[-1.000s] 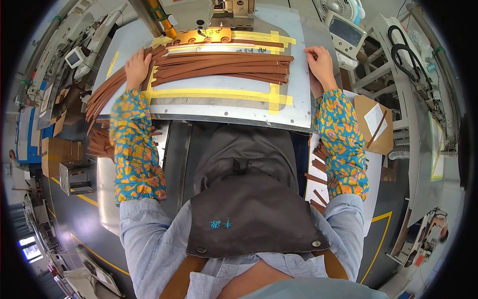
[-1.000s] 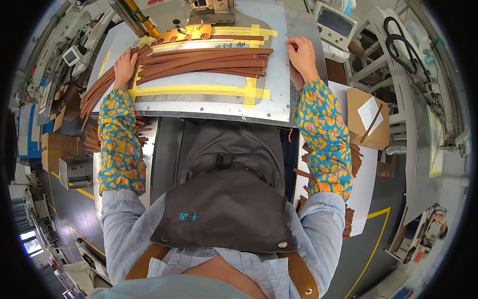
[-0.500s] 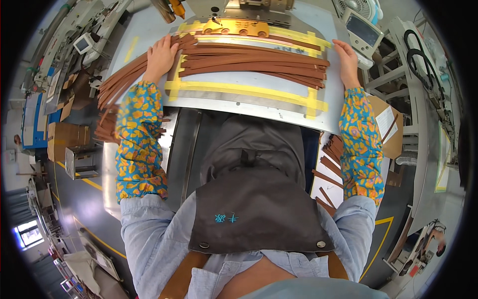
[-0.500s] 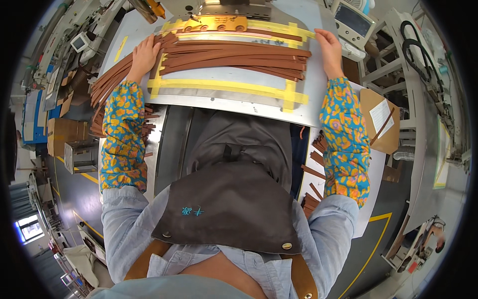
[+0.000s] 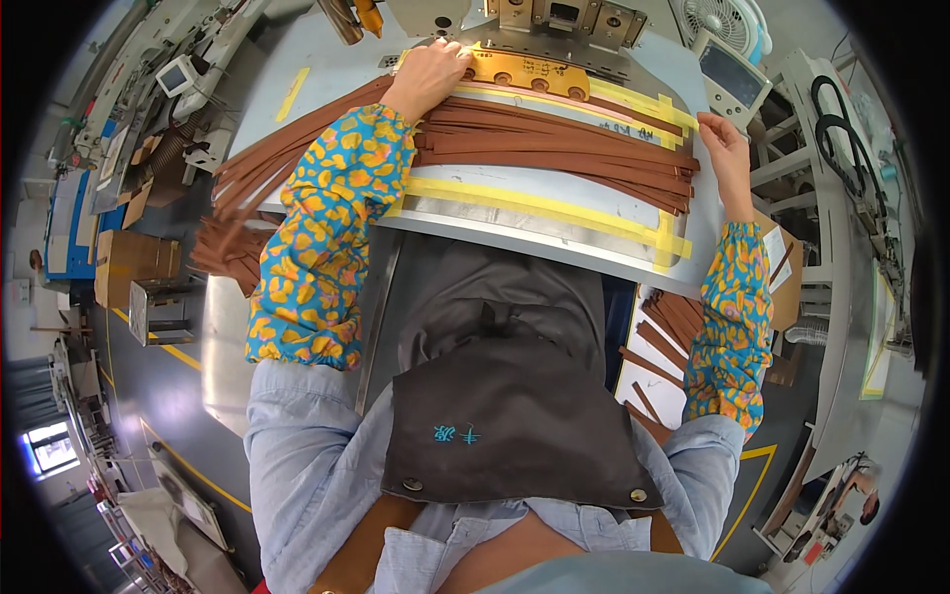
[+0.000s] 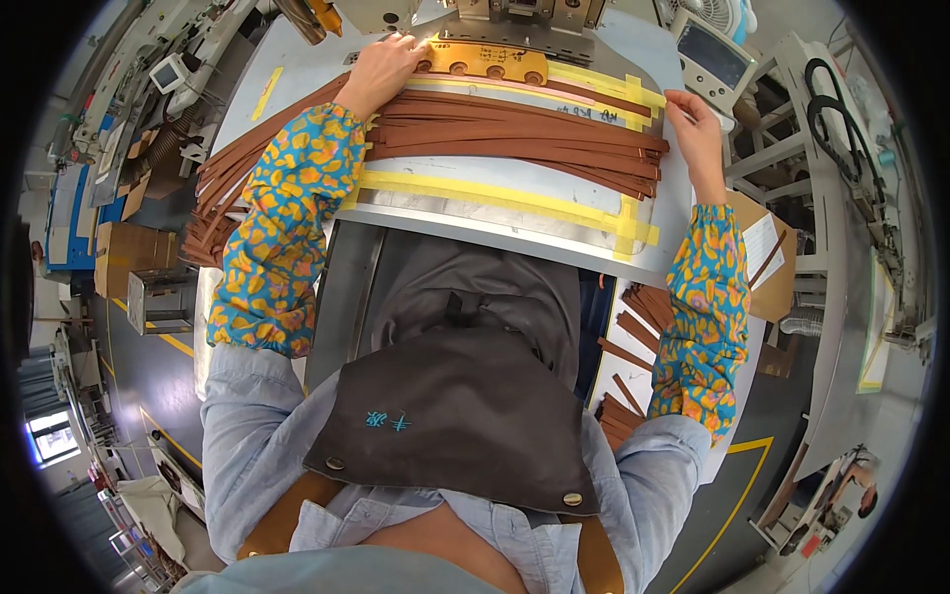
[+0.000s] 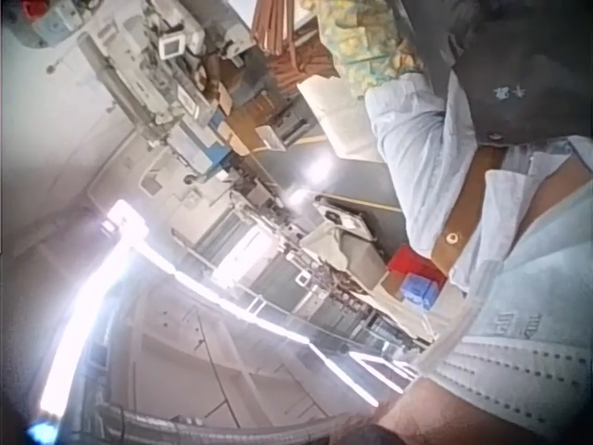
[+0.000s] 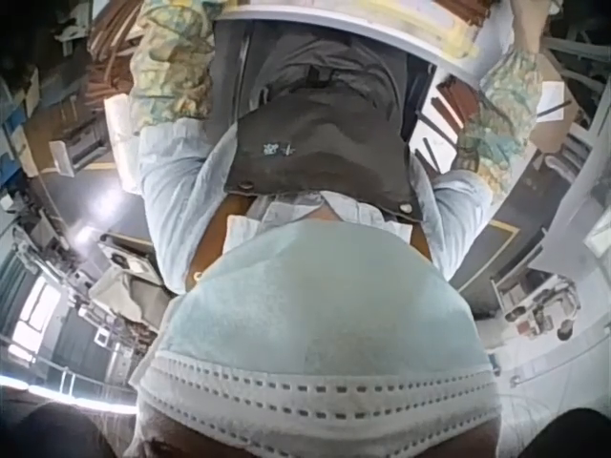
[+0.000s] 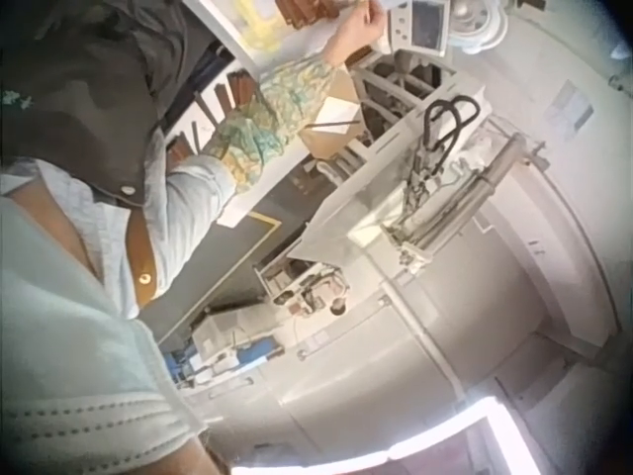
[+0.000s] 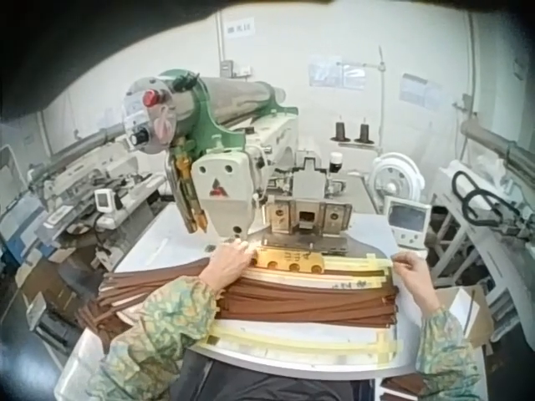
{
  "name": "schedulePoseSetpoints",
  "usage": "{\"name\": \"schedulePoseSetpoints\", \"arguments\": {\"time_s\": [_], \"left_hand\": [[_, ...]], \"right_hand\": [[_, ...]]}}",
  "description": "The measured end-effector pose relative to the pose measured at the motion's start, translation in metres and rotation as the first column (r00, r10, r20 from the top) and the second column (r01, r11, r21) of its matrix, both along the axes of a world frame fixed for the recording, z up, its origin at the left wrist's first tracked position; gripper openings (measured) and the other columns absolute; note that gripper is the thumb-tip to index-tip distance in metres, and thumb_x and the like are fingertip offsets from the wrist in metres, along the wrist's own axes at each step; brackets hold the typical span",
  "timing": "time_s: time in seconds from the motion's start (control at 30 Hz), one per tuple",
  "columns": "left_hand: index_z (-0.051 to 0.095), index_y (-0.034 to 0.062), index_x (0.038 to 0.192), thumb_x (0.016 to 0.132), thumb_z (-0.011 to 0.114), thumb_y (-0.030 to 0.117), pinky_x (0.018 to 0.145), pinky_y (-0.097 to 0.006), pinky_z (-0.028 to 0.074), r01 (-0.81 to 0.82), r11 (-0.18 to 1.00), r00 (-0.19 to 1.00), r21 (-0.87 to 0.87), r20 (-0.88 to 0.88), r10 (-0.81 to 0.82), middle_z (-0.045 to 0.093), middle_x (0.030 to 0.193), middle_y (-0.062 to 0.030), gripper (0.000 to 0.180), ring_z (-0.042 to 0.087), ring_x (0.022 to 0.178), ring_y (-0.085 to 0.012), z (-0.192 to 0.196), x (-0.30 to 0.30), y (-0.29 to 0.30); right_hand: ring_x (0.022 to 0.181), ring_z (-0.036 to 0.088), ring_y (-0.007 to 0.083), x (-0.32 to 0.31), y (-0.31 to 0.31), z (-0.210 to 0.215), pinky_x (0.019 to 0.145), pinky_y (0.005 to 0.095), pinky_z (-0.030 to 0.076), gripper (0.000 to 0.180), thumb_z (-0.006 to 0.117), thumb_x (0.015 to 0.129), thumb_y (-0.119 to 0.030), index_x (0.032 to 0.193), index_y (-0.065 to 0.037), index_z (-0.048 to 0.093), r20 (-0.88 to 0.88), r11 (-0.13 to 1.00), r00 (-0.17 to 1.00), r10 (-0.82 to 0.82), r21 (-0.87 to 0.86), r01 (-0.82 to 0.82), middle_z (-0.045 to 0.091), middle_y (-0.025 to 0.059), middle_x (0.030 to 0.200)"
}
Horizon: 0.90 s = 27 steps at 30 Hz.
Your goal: Aligning and attaching leather strips to a base material using a template or jig.
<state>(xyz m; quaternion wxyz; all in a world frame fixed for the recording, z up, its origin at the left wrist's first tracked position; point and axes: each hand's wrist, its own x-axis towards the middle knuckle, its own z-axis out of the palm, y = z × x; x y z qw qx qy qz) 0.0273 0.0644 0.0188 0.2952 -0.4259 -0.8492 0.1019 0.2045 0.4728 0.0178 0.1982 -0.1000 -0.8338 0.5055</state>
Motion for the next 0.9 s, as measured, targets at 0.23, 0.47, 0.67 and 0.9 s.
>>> {"name": "schedulePoseSetpoints", "arguments": {"time_s": [0.23, 0.47, 0.67, 0.9], "left_hand": [[0.060, 0.0097, 0.082, 0.077, 0.056, 0.009, 0.064, -0.033, 0.051, 0.071, 0.980, 0.992, 0.187, 0.086, -0.088, 0.056, 0.080, -0.0018, 0.007, 0.059, 0.083, -0.0207, -0.002, 0.009, -0.019], [0.059, 0.0082, 0.081, 0.081, 0.059, 0.011, 0.069, -0.037, 0.047, 0.032, 0.906, 0.981, 0.423, 0.160, -0.109, 0.060, 0.084, -0.0019, 0.003, 0.057, 0.083, -0.0237, -0.015, 0.003, -0.035], [0.059, 0.0069, 0.079, 0.085, 0.054, 0.013, 0.075, -0.036, 0.043, 0.057, 0.853, 0.954, 0.519, 0.222, -0.199, 0.062, 0.086, -0.0038, 0.010, 0.057, 0.089, -0.0245, -0.018, -0.001, -0.037], [0.060, 0.0053, 0.085, 0.085, 0.056, 0.014, 0.075, -0.038, 0.045, -0.021, 0.880, 0.951, 0.474, 0.282, -0.129, 0.064, 0.089, -0.0096, 0.009, 0.058, 0.087, -0.0290, -0.015, 0.003, -0.035]], "right_hand": [[0.090, 0.058, 0.0098, -0.005, -0.022, 0.002, 0.080, 0.0230, 0.046, 0.019, 0.057, 0.088, -0.009, 0.105, -0.002, 0.063, -0.047, 0.999, 0.998, 0.046, 0.025, -0.045, 0.064, 0.0030, 0.098], [0.086, 0.062, 0.0161, -0.030, -0.027, -0.026, 0.077, 0.0255, 0.047, 0.019, 0.060, 0.085, -0.014, 0.101, -0.005, 0.065, -0.091, 0.931, 0.995, 0.027, 0.365, 0.008, 0.065, 0.0076, 0.094], [0.080, 0.062, 0.0179, -0.034, -0.023, -0.034, 0.075, 0.0271, 0.048, 0.017, 0.061, 0.085, -0.015, 0.096, -0.004, 0.067, -0.134, 0.947, 0.991, 0.015, 0.321, 0.029, 0.064, 0.0094, 0.090], [0.079, 0.060, 0.0115, -0.032, -0.022, -0.034, 0.073, 0.0244, 0.047, 0.019, 0.061, 0.086, -0.016, 0.097, -0.002, 0.066, -0.106, 0.985, 0.994, -0.025, 0.170, 0.043, 0.065, 0.0059, 0.089]]}}
